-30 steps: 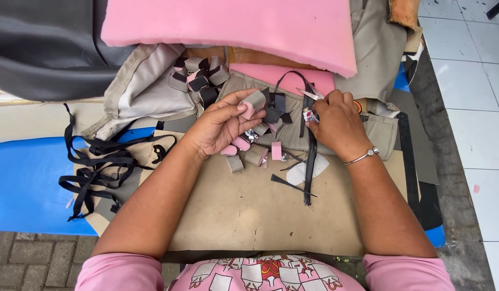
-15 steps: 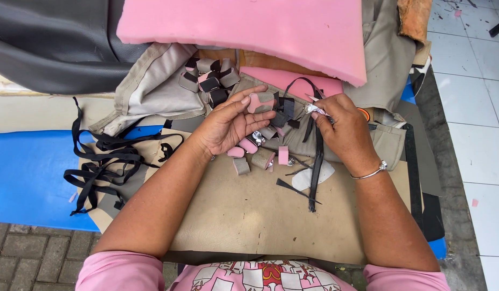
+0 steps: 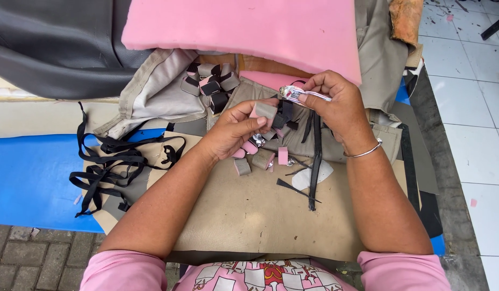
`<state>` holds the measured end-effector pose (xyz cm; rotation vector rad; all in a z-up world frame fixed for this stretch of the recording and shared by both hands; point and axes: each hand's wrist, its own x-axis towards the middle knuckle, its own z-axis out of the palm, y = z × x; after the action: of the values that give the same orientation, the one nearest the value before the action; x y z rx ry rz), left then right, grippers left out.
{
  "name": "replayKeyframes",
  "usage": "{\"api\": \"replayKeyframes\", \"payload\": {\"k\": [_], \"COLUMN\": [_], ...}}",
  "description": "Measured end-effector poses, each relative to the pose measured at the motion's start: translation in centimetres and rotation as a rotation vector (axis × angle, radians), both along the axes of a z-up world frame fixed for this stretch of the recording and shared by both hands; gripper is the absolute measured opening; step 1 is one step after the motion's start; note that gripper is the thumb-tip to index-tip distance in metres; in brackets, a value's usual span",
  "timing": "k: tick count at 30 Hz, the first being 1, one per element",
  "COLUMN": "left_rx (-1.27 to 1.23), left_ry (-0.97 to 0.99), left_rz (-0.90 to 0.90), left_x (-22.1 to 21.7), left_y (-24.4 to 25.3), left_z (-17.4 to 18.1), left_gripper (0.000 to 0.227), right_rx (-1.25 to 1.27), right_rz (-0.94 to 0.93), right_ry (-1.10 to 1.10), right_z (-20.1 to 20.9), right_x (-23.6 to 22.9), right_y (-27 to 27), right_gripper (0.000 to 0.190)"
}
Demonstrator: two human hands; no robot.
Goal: Applying adhesive to small leather and fabric scraps to assemble or repair them, including trimming with scissors.
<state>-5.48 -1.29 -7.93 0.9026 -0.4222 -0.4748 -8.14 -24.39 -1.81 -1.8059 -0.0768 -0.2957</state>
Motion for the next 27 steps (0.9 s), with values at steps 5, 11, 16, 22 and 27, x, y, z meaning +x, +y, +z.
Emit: {"api": "replayKeyframes", "payload": {"k": [5, 11, 16, 22, 27], "left_rx": [-0.014, -0.059, -0.076, -0.106, -0.052], "left_ry": [-0.07, 0.037, 0.066, 0.002, -0.002], "left_rz": [-0.048, -0.01, 0.059, 0.031, -0.012], "left_x": [-1.6, -0.6, 0.4, 1.6, 1.0], "left_y": [-0.5, -0.9, 0.7, 1.9, 1.8], "left_z": [0.2, -1.0, 0.6, 0.3, 1.1], "left_gripper": [0.047, 0.049, 0.047, 0.036, 0.045], "right_rx": [-0.016, 0.072, -0.088, -1.043, -1.184], "right_rz": [0.018, 0.029, -0.229, -0.605, -0.281], "right_ry": [-0.027, 0.018, -0.074, -0.428, -0.007], "right_z": [-1.9, -2.2, -2.7, -1.5, -1.3], "right_x": [0.3, -0.1, 1.0, -0.9, -2.2], "right_y": [1.9, 0.7, -7.3, -14.6, -11.9], "right_gripper": [0.019, 0.015, 0.013, 0.014, 0.036]}}
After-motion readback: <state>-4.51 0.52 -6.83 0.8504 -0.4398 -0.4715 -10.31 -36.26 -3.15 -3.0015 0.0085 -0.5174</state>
